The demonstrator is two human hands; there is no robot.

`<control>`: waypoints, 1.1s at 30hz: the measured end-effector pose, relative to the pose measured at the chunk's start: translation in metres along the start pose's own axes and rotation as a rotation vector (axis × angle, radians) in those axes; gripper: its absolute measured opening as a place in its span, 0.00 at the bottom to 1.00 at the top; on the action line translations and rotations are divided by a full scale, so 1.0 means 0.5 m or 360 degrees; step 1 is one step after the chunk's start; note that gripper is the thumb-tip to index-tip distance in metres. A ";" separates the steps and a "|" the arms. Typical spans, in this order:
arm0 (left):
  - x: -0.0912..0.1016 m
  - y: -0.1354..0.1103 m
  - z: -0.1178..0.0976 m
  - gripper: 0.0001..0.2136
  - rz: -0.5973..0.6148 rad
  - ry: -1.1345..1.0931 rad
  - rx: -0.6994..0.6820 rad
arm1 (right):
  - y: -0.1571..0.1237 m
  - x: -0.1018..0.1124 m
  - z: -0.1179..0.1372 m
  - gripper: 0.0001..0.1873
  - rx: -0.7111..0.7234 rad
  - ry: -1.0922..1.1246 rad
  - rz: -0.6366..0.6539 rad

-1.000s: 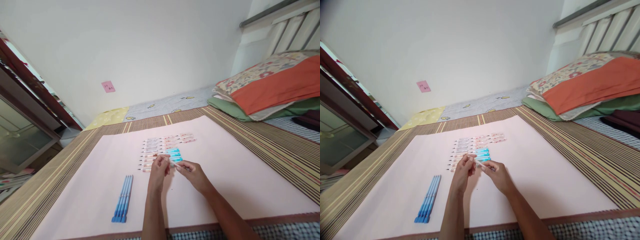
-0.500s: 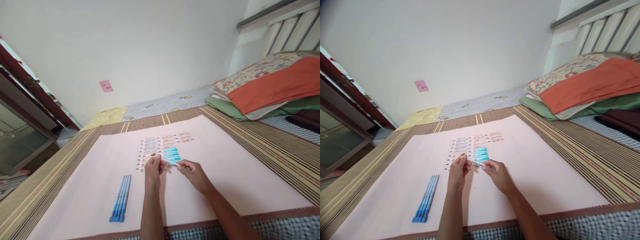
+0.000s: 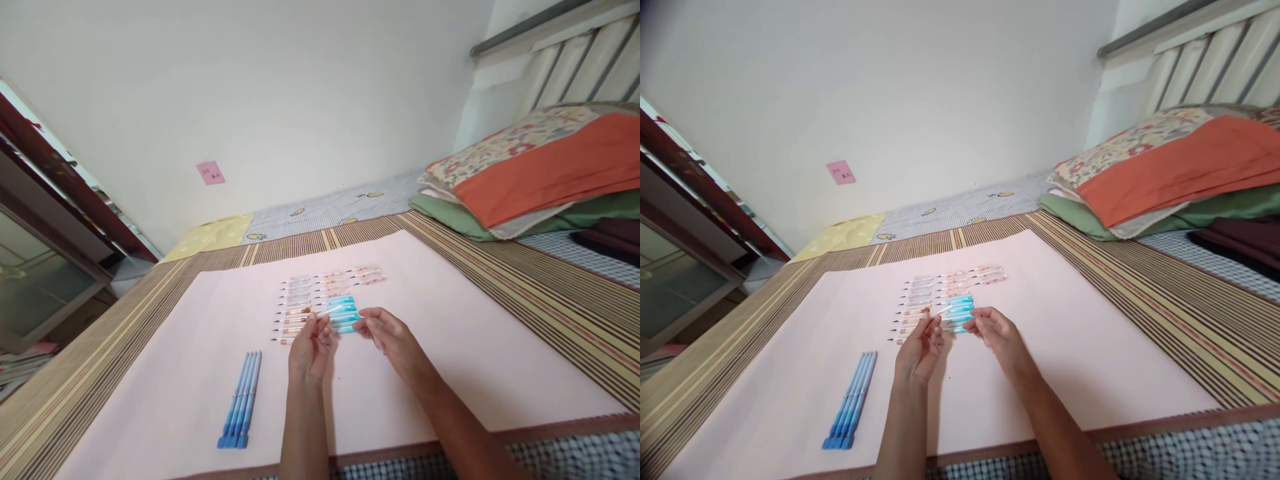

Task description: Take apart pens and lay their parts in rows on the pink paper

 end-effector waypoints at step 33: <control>-0.050 -0.009 0.064 0.26 0.0572 -0.0025 0.0167 | 0.015 -0.050 0.169 0.11 0.1122 -0.1877 0.0066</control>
Point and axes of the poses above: each hand's wrist, its own y-axis towards the middle knuckle, its own x-axis out of the back of the hand, z = x × y, the point moved 5 cm from there along y, towards the middle knuckle, and after that the axes turned 2 degrees about -x, right-handed, at the moved point
